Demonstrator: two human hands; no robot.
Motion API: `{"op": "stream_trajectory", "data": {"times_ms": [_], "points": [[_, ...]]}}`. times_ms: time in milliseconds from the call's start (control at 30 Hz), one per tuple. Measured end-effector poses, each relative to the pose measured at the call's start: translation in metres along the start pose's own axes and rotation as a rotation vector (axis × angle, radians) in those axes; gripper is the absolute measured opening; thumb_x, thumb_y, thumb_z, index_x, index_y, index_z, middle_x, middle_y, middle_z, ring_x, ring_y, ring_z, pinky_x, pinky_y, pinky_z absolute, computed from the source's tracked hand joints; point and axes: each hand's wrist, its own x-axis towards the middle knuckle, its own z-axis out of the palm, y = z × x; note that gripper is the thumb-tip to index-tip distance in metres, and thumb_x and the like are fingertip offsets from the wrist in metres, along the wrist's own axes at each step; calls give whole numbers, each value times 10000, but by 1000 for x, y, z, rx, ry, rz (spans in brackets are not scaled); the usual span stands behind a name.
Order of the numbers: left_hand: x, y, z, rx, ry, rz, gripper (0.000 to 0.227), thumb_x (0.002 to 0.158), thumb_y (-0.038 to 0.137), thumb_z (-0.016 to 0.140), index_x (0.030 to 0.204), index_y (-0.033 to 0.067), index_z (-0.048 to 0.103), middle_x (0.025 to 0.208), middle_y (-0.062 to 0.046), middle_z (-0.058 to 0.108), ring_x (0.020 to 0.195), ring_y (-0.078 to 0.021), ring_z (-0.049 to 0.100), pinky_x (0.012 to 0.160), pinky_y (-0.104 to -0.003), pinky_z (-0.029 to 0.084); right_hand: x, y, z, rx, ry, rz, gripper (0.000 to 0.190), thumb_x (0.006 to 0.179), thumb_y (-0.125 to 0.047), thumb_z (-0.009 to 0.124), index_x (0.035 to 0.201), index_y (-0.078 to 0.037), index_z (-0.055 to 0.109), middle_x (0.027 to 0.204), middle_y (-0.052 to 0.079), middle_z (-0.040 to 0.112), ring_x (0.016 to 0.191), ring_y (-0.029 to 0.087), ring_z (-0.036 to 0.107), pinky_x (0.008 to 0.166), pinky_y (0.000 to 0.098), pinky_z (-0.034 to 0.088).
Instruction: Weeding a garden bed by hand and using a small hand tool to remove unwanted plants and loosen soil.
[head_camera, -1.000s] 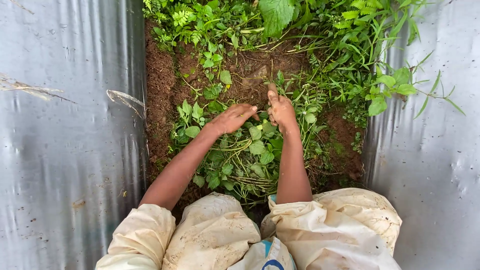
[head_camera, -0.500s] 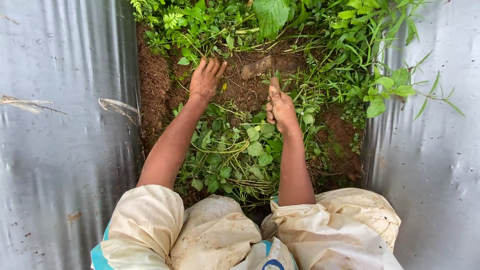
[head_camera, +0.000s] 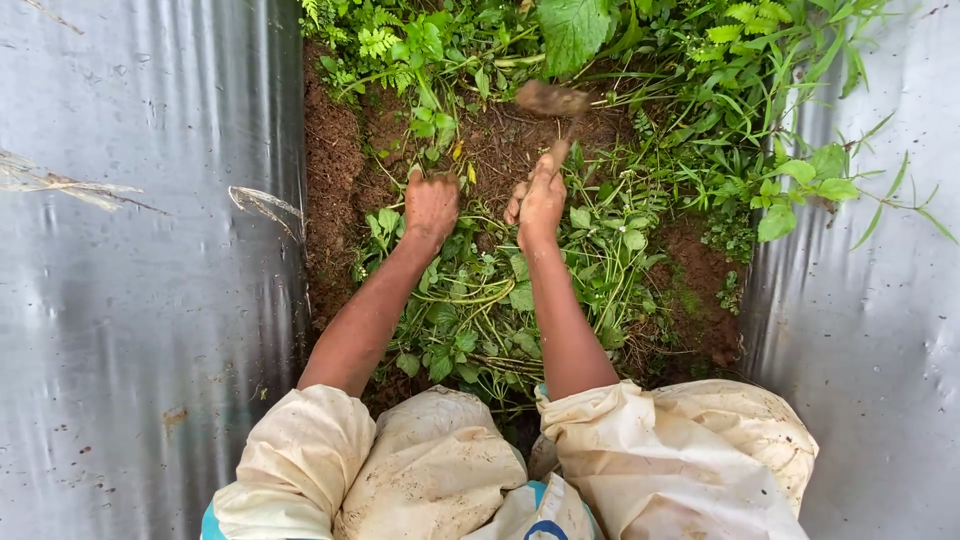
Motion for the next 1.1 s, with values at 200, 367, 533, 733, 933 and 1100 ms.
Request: {"op": "stream_trajectory", "data": {"times_ms": [200,367,533,733,933,1100], "points": [[-11,2,-28,-82,70,-12,152,974,113,579,966,142,727,720,-4,742,619,-153,704,870,-369,440,-8,-3,-11,-526,-93,189,419,1040,-430,528,889,-39,543,597,113,546,318,226,446,263,366,355],[-17,10,-43,-116,80,-16,139,992,128,619,948,131,751,722,-15,759,630,-157,727,916,-355,471,-24,-7,11,-310,-4,21,372,1074,-462,422,927,-129,498,548,-7,531,311,114,476,241,267,382],[-38,19,-49,-144,106,52,116,973,150,636,935,143,745,729,-12,766,638,-154,737,900,-344,472,-15,10,-19,-451,-234,373,403,1014,-494,559,874,-116,541,532,-1,459,291,146,395,224,302,313],[-64,30,-9,-203,140,153,133,928,249,631,879,164,721,751,-41,769,645,-212,749,835,-387,456,-25,-22,7,-115,-51,147,375,1056,-471,442,943,-115,468,590,41,477,355,173,455,299,306,366],[-44,15,-13,-221,368,79,358,978,433,672,1053,83,657,1102,-127,622,1020,-279,609,879,-408,433,2,6,-59,-749,-338,365,464,993,-506,633,841,-69,604,549,96,540,303,204,442,250,359,361],[-54,4,-25,-277,148,64,377,1042,378,639,1216,47,590,1506,-179,508,1459,-291,425,1206,-467,297,-7,1,-33,-369,-137,283,394,1017,-434,598,897,-62,548,545,110,544,281,231,442,230,371,341]]}}
